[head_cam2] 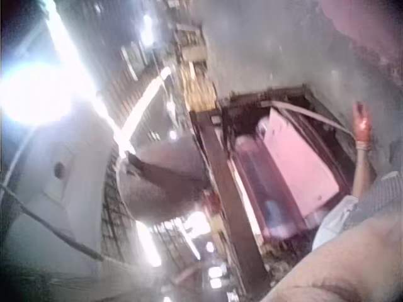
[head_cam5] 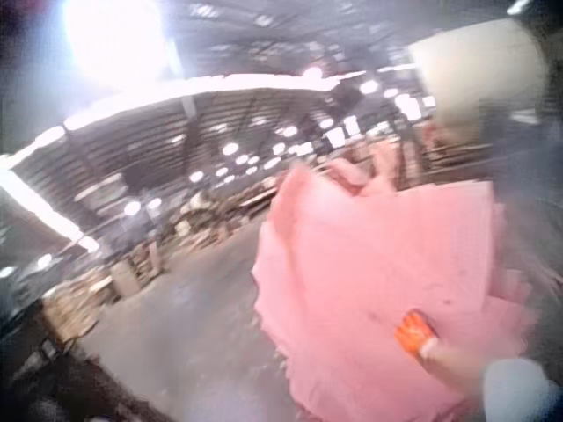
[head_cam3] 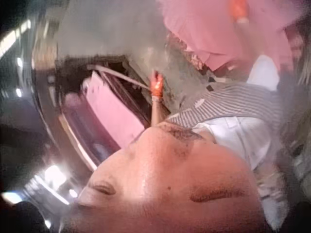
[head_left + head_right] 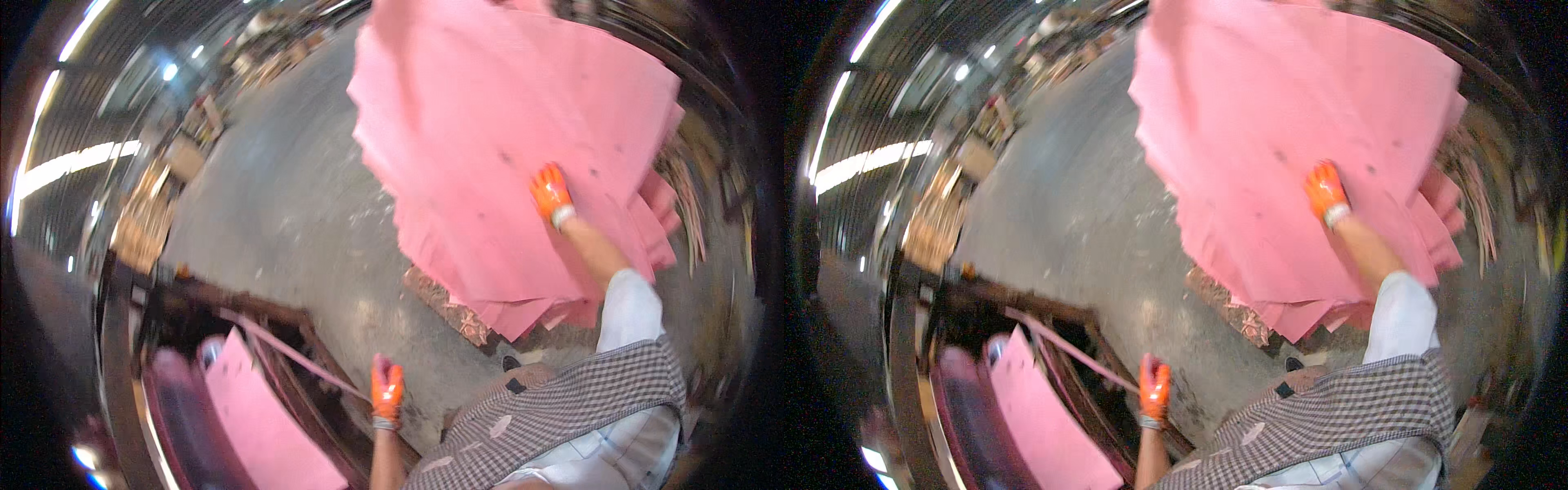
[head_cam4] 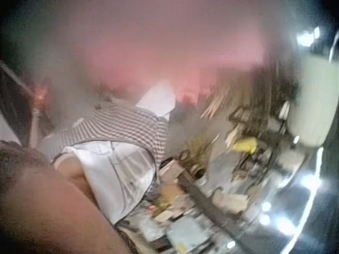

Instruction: The person takes pink wood veneers from a stack and feeds them one by one into a roller machine, occasionally using a small paddle to scrape pink residue from the rollers.

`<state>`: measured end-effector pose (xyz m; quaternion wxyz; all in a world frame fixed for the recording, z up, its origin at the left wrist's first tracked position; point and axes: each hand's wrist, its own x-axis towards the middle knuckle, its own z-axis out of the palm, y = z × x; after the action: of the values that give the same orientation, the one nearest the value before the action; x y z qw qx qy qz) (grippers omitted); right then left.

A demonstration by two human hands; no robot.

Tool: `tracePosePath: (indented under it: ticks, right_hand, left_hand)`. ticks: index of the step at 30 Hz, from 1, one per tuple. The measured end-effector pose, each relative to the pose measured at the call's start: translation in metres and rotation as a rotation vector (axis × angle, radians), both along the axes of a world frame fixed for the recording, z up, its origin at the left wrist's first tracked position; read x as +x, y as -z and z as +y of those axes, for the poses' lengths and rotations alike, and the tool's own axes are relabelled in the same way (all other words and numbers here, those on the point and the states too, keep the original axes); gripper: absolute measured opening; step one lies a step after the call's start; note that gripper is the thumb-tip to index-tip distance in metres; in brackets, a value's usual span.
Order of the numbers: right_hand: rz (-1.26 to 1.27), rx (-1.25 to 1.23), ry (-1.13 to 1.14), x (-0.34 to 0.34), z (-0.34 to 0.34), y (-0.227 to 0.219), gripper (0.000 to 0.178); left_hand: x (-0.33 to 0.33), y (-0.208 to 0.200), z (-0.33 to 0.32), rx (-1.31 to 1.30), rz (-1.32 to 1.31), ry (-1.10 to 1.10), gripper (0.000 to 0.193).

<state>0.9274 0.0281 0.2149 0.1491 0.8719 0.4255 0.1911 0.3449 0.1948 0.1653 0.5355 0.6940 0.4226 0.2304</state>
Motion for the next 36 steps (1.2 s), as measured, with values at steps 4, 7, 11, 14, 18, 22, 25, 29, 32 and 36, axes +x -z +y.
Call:
tracePosePath:
  ticks: [4, 7, 11, 14, 18, 22, 25, 29, 32, 36]
  right_hand:
    - [0.260, 0.075, -0.058, -0.072, 0.021, 0.198, 0.022]
    - [1.268, -0.596, 0.193, -0.126, 0.026, 0.337, 0.041]
    - [1.160, -0.721, -0.327, -0.398, 0.078, 0.272, 0.056]
    - [1.343, -0.639, -0.539, -0.474, 0.097, 0.263, 0.057]
    - [1.536, -0.477, -0.546, -0.517, 0.126, 0.276, 0.050]
    - [1.471, -0.749, -0.533, -0.561, 0.131, 0.231, 0.047]
    - [1.335, -0.706, -0.462, -0.564, 0.115, 0.244, 0.047]
    - [1.457, -0.654, -0.359, -0.570, 0.113, 0.249, 0.050]
    - [1.433, -0.688, -0.361, -0.580, 0.109, 0.243, 0.057]
    - [1.327, -0.813, -0.422, -0.597, 0.111, 0.233, 0.091]
  left_hand:
    - [-0.122, -0.033, -0.026, -0.119, -0.242, -0.634, 0.067]
    - [-0.180, -0.005, -0.026, -0.072, -0.406, -0.848, 0.068]
    - [-0.286, 0.030, -0.102, 0.083, -0.557, -1.298, 0.070]
    - [-0.349, 0.053, -0.130, 0.092, -0.568, -1.427, 0.074]
    - [-0.416, 0.078, -0.126, -0.109, -0.599, -1.713, 0.087]
    - [-0.523, 0.115, -0.115, -0.225, -0.582, -1.815, 0.039]
    - [-0.566, 0.134, -0.105, -0.167, -0.782, -1.753, 0.052]
    - [-0.566, 0.122, -0.079, -0.340, -0.866, -1.828, 0.063]
    - [-0.536, 0.140, -0.086, -0.260, -1.236, -1.472, 0.070]
    - [-0.489, 0.153, -0.112, -0.751, -1.174, -1.215, 0.063]
